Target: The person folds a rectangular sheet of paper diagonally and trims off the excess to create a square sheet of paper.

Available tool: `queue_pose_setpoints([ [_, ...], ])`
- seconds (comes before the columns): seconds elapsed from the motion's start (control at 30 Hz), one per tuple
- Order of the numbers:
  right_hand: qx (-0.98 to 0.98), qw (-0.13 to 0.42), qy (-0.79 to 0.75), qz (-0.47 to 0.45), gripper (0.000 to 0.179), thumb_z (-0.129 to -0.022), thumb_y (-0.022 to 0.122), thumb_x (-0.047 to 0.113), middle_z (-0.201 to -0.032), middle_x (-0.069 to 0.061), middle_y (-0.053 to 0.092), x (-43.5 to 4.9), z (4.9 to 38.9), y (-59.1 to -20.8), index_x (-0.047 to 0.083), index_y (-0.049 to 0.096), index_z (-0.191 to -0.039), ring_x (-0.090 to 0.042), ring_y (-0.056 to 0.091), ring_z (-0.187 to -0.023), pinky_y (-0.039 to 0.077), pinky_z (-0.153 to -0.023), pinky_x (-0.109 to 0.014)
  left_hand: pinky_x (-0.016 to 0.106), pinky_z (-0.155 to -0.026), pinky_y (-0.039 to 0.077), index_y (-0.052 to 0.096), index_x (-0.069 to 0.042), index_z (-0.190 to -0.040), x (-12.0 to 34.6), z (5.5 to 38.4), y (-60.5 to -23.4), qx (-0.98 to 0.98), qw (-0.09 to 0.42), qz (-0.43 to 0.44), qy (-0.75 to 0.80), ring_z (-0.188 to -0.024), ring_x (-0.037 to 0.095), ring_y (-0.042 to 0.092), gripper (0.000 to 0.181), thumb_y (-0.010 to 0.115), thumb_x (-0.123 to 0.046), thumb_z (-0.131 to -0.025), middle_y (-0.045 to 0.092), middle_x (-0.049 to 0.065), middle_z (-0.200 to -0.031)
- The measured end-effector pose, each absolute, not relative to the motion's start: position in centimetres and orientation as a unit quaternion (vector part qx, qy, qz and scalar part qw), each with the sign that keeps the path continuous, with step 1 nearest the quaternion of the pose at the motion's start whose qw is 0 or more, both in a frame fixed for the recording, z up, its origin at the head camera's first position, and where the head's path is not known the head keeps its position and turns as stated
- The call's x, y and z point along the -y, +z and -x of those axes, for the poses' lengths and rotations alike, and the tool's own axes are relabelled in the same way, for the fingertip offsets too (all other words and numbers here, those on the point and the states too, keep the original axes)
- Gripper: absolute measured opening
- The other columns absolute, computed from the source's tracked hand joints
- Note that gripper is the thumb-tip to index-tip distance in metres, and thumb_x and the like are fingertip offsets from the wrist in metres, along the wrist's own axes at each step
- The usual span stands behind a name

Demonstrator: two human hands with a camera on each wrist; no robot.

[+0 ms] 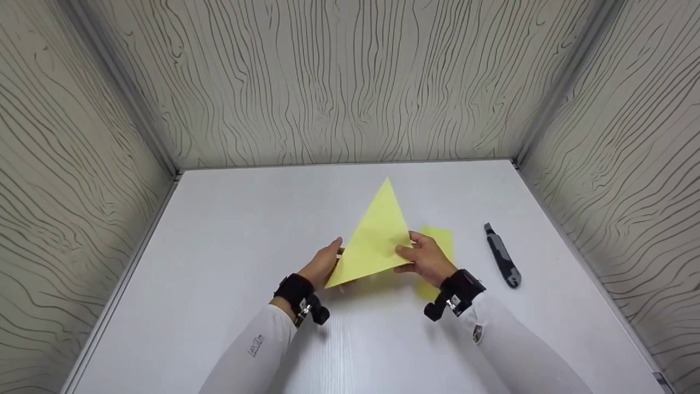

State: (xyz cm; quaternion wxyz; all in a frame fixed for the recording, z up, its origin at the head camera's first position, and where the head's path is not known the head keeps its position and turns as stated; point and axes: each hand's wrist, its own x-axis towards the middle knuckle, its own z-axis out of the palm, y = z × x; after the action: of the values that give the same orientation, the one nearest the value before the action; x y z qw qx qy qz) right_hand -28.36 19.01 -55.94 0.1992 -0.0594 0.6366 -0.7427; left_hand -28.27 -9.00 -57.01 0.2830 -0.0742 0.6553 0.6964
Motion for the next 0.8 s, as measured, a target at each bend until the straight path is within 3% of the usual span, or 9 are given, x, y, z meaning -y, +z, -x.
queue_pose_setpoints([
  [0.2,-0.631,0.207,-0.744,0.075,0.041,-0.107,0.061,-0.001,-0.113,-0.005,0.079,-19.8,28.2,-56.6,-0.008,0.053,-0.147,-0.019,0.08,-0.101,0.067,-0.08,-0.034,0.026,-0.074,0.06,0.042,0.005,-0.158,8.9,28.7,-57.1,-0.636,0.28,0.087,0.714,-0.085,0.013,0.07,0.055,0.043,-0.03,-0.116,0.071,0.007,-0.105],
  [0.4,-0.649,0.203,-0.731,0.062,0.033,-0.107,0.061,-0.003,-0.107,-0.003,0.079,-20.5,28.1,-57.2,-0.007,0.059,-0.139,-0.017,0.079,-0.097,0.067,-0.082,-0.039,0.025,-0.07,0.054,0.038,-0.002,-0.163,9.2,29.0,-57.2,-0.644,0.223,0.09,0.726,-0.08,0.014,0.063,0.058,0.054,-0.016,-0.109,0.066,0.008,-0.105],
  [0.6,-0.699,0.194,-0.688,0.016,0.041,-0.105,0.063,0.0,-0.112,-0.008,0.078,-20.3,27.8,-57.9,-0.014,0.056,-0.143,-0.018,0.078,-0.096,0.068,-0.078,-0.037,0.024,-0.068,0.046,0.065,0.001,-0.135,9.4,29.3,-57.4,-0.716,0.105,0.062,0.687,-0.082,0.015,0.054,0.04,0.058,0.003,-0.095,0.065,0.012,-0.114],
  [0.7,-0.726,0.192,-0.66,-0.008,0.041,-0.102,0.066,0.0,-0.11,-0.011,0.077,-19.9,27.6,-58.2,-0.015,0.058,-0.139,-0.018,0.077,-0.092,0.067,-0.072,-0.033,0.025,-0.076,0.048,0.073,0.006,-0.121,9.5,29.5,-57.8,-0.771,0.06,0.038,0.633,-0.092,0.019,0.057,0.032,0.06,0.003,-0.092,0.069,0.016,-0.119],
  [0.8,-0.752,0.191,-0.63,-0.021,0.037,-0.1,0.067,-0.001,-0.105,-0.012,0.078,-19.7,27.3,-58.5,-0.016,0.062,-0.133,-0.018,0.075,-0.083,0.064,-0.065,-0.029,0.035,-0.092,0.054,0.074,0.008,-0.121,9.6,29.5,-58.1,-0.809,0.042,0.013,0.586,-0.109,0.028,0.063,0.031,0.065,-0.002,-0.093,0.071,0.023,-0.125],
])
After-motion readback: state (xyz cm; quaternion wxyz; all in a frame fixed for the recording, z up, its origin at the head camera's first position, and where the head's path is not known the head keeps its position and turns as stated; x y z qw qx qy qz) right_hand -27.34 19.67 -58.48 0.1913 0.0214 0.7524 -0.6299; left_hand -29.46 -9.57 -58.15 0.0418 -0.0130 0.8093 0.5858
